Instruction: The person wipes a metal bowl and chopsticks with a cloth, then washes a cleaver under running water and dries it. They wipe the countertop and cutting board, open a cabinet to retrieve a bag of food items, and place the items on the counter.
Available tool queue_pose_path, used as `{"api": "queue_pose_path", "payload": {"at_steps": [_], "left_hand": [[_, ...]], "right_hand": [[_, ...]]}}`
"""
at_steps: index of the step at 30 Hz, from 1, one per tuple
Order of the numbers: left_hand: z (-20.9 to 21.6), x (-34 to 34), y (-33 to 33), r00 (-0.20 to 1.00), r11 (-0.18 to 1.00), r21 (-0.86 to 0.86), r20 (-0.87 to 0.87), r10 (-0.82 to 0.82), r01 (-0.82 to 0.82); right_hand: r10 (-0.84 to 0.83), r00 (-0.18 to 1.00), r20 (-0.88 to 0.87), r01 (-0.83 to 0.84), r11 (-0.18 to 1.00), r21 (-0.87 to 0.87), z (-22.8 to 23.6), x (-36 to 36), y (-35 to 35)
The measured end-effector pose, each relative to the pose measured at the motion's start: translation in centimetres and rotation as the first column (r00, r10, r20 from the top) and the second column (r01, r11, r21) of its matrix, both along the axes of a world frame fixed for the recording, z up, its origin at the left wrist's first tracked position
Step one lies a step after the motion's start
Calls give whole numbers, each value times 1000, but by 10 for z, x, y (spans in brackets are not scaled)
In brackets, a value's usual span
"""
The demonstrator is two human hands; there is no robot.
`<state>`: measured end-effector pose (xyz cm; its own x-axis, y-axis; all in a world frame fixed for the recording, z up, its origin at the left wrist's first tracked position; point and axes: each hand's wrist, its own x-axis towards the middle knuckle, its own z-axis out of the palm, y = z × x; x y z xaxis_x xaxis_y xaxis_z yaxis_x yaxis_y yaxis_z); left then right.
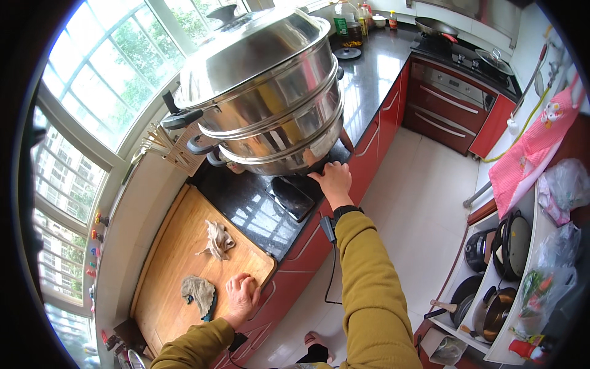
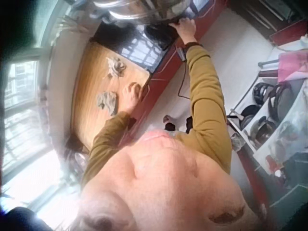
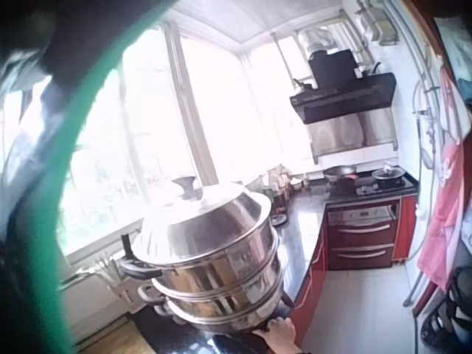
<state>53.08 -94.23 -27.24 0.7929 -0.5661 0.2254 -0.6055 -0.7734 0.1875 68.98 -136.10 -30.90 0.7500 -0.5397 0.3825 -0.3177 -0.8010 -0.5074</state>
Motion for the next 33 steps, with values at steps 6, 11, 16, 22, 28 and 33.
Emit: {"api": "queue_pose_path", "payload": {"at_steps": [6, 11, 16, 22, 28, 33], "left_hand": [[2, -1, -1, 1000, 1000, -20, -17, -8, 8], [-2, 1, 0, 1000, 1000, -9, -7, 5, -5], [-2, 0, 0, 999, 1000, 23, -41, 9, -8], [-1, 0, -2, 999, 1000, 25, -33, 5, -4], [-1, 0, -1, 999, 999, 41, -44, 3, -1], [-1, 0, -2, 999, 998, 59, -53, 1, 2]], "right_hand": [[3, 1000, 13, -3, 999, -32, -4, 3, 0], [-33, 994, 107, 42, 996, -84, -10, 5, 0], [-38, 999, 36, 40, 998, -53, -9, 5, 2], [-30, 992, 126, 32, 999, -17, -10, 5, -1], [179, 961, 211, -239, 919, 313, -21, 2, -37], [157, 964, 212, -223, 916, 333, -22, 8, -50]]}}
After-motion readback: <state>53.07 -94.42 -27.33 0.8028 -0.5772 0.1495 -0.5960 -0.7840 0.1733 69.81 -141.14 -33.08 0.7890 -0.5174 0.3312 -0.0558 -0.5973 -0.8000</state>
